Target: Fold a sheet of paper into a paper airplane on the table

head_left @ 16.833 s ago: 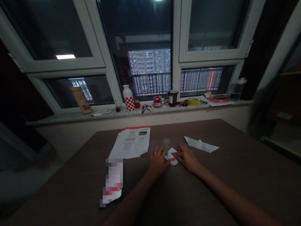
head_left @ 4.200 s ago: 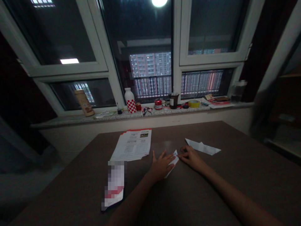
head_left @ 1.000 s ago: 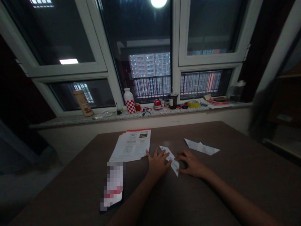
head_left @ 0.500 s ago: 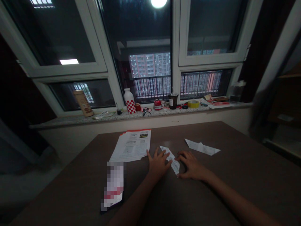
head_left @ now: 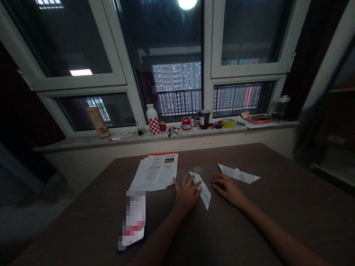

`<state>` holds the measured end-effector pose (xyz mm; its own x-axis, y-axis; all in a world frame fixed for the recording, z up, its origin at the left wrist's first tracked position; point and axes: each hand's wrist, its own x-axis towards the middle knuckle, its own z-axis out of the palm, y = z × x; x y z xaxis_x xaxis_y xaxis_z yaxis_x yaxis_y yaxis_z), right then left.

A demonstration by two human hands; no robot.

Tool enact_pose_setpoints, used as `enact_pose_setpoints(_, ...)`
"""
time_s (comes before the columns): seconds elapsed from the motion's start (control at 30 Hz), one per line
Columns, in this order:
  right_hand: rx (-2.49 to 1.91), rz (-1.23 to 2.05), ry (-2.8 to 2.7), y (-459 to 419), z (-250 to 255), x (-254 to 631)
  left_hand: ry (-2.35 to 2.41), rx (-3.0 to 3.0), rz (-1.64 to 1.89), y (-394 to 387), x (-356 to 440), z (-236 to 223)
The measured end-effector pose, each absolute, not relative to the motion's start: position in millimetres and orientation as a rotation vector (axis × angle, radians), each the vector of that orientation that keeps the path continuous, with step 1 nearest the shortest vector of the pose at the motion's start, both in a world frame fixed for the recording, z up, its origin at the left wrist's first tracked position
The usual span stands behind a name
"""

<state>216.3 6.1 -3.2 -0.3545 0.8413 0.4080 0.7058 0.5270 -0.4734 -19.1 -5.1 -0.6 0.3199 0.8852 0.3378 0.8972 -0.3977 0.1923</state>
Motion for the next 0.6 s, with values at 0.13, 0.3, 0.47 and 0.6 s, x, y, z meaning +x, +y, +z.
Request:
enact_pose_setpoints(0.13,-1.483,-0.117,-2.023,12,-2,226,-1.707,-2.551,-0.635,-4,-21,-3)
enact_pose_setpoints(0.3,-1.709,-0.374,-1.887,19,-11,237,-1.725,-2.561,-0.655,-3,-21,-5)
enact_pose_setpoints(0.47,-1.797,-0.314,-1.953,22,-22,238,-1.722,-2.554,-0.731,-4,-20,-3)
enact_pose_setpoints(0.6,-1.645,-0.148,-2.093,19,-20,232,-1.748,-2.476,-0.735,-5,-19,-2)
